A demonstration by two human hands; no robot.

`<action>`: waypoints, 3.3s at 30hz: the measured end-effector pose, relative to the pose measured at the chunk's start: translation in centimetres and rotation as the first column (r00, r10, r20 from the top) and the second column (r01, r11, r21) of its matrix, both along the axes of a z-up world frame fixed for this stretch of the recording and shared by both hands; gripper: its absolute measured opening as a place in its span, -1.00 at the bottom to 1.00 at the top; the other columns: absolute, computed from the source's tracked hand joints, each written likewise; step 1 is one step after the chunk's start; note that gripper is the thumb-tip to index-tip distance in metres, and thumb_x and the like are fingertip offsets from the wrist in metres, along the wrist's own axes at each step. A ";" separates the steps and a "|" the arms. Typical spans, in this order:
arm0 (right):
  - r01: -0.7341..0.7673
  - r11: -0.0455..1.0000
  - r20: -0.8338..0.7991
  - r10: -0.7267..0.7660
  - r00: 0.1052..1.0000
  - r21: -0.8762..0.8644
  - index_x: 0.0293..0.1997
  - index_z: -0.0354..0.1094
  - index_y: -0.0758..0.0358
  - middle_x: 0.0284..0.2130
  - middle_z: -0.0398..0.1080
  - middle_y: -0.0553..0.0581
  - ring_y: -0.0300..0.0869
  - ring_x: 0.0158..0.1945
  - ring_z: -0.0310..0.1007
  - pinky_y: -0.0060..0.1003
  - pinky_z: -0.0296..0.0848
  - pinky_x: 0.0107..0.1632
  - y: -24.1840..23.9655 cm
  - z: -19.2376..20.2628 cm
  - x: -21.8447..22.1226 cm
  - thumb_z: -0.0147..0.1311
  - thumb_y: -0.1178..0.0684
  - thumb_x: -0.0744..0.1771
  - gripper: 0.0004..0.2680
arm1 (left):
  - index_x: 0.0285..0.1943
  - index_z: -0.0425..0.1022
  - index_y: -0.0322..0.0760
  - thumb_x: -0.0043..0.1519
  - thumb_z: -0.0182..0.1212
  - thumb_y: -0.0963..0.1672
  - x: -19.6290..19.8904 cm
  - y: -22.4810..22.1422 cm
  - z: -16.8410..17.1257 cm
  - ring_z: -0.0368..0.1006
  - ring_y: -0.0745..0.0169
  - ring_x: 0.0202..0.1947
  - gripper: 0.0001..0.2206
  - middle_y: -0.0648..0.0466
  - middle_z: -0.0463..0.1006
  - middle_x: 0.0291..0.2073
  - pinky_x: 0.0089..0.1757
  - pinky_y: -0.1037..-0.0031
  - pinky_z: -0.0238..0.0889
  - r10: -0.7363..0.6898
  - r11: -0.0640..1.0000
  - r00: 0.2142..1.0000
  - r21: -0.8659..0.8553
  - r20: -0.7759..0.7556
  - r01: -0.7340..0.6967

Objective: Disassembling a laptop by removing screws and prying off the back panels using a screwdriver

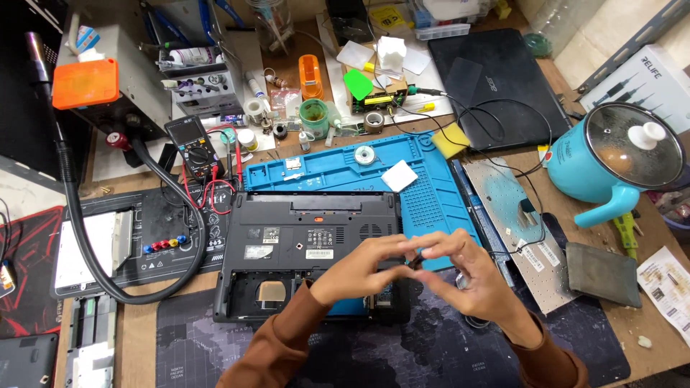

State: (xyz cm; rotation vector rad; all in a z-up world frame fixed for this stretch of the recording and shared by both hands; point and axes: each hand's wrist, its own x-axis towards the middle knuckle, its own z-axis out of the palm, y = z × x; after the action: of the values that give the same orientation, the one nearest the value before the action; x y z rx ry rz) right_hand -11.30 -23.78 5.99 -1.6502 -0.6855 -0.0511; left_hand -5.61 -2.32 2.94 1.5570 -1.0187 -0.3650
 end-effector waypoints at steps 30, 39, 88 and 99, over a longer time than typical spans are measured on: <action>0.005 1.000 -0.012 -0.005 1.000 -0.005 0.11 0.15 0.21 -0.07 0.45 0.31 0.01 0.04 0.60 -0.22 0.67 0.10 1.0 0.5 0.0 -0.01 0.31 0.37 -0.78 | -0.16 0.21 -0.14 0.06 0.27 0.18 0.2 0.7 -1.9 0.15 0.23 -0.29 -0.50 0.12 0.24 -0.31 -0.27 0.43 0.04 -0.047 0.942 0.998 0.335 0.052 0.027; 0.065 0.997 -0.026 -0.064 0.998 0.042 0.11 0.10 0.21 -0.06 0.47 0.33 0.04 0.04 0.62 -0.14 0.67 0.14 0.3 1.1 -0.3 -0.03 0.35 0.36 -0.75 | -0.07 0.48 -0.17 0.15 0.37 -0.07 0.8 0.6 -4.2 0.40 0.16 -0.27 -0.75 0.08 0.53 -0.23 -0.27 0.36 0.22 -0.016 0.906 0.999 0.422 -0.036 0.030; 0.111 0.757 0.082 -0.076 0.994 -0.644 0.25 0.33 0.15 -0.30 0.41 0.23 0.01 -0.40 0.51 -0.13 0.54 -0.30 10.0 -0.6 10.6 -0.09 0.14 0.42 -0.76 | -0.19 0.64 -0.16 0.17 0.31 -0.20 3.5 11.3 -2.7 0.62 0.14 -0.27 -0.91 0.03 0.68 -0.43 -0.10 0.31 0.42 0.496 0.864 0.860 0.172 -0.119 -0.474; 0.187 0.645 0.285 0.051 0.957 -0.741 0.22 0.28 -0.02 -0.33 0.28 0.09 0.05 -0.33 0.47 -0.08 0.55 -0.27 12.0 -5.5 13.0 -0.13 0.10 0.43 -0.78 | -0.18 0.66 -0.15 0.16 0.28 -0.22 4.7 13.7 -3.2 0.65 0.13 -0.20 -0.87 0.02 0.70 -0.41 -0.04 0.28 0.42 0.602 0.795 0.793 0.156 -0.088 -0.586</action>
State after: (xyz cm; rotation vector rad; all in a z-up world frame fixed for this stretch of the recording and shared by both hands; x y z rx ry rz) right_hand 1.68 -11.79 0.46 -2.5373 -0.9386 -0.0558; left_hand -0.91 11.36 -0.26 1.8453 -0.3594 -0.0817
